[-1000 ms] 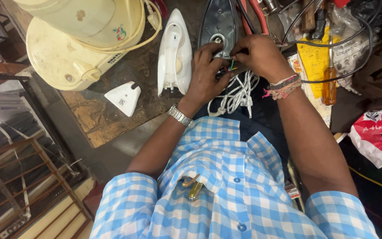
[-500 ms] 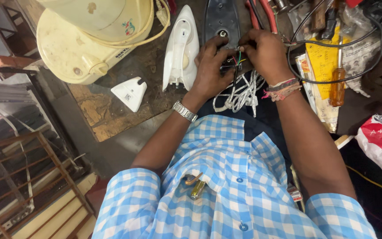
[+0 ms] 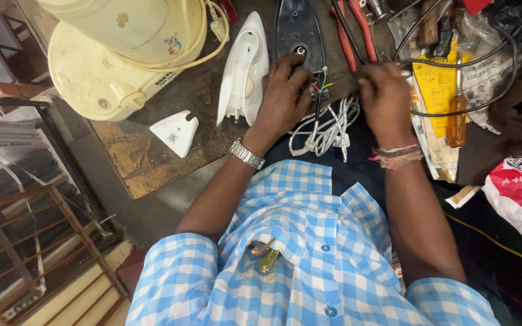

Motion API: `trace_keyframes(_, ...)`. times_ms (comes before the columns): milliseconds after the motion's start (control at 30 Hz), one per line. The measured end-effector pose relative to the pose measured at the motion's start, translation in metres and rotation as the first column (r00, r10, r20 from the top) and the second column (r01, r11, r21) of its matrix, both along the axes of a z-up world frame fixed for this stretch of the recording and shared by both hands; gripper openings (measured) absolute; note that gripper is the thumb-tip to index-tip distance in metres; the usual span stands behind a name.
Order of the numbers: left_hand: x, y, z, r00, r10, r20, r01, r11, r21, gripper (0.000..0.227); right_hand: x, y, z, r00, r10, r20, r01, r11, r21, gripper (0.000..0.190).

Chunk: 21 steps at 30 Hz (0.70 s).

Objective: The person uses a screwdriver to adjust screws on a white power strip and then on a disassembled electric iron. They handle the iron's power cord, strip the wire ends, and connect them to the iron's internal terminals.

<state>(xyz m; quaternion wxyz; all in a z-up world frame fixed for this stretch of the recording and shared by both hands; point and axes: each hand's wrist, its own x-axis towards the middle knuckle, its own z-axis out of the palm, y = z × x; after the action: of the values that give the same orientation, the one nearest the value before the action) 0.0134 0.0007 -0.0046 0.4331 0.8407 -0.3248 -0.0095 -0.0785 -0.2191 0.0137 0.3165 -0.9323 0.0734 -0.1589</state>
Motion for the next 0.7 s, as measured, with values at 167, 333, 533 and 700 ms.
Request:
trace_keyframes(167,-0.001,-0.011,0.011,0.999,0.038,0.027,-0.038,0.999,0.020,0.045,-0.025,-0.049,0.013,0.965,-0.182,0.191,0.207,0.971,-0.123,0.021)
trace_keyframes(333,0.001,-0.016,0.012,0.998,0.050,0.033,-0.051,0.998,0.031,0.042,-0.052,-0.097,0.021,0.911,-0.306,0.277,0.354,0.924,-0.143,0.023)
trace_keyframes(533,0.005,-0.011,-0.004,0.989,0.127,0.075,-0.125,0.992,-0.032,0.036,-0.089,-0.117,0.014,0.874,-0.389,0.292,0.455,0.865,-0.212,0.022)
trace_keyframes(700,0.012,-0.019,0.008,0.991,0.024,0.129,-0.030,0.999,0.044,0.042,-0.140,-0.084,0.014,0.894,-0.446,-0.043,0.401,0.840,-0.366,0.025)
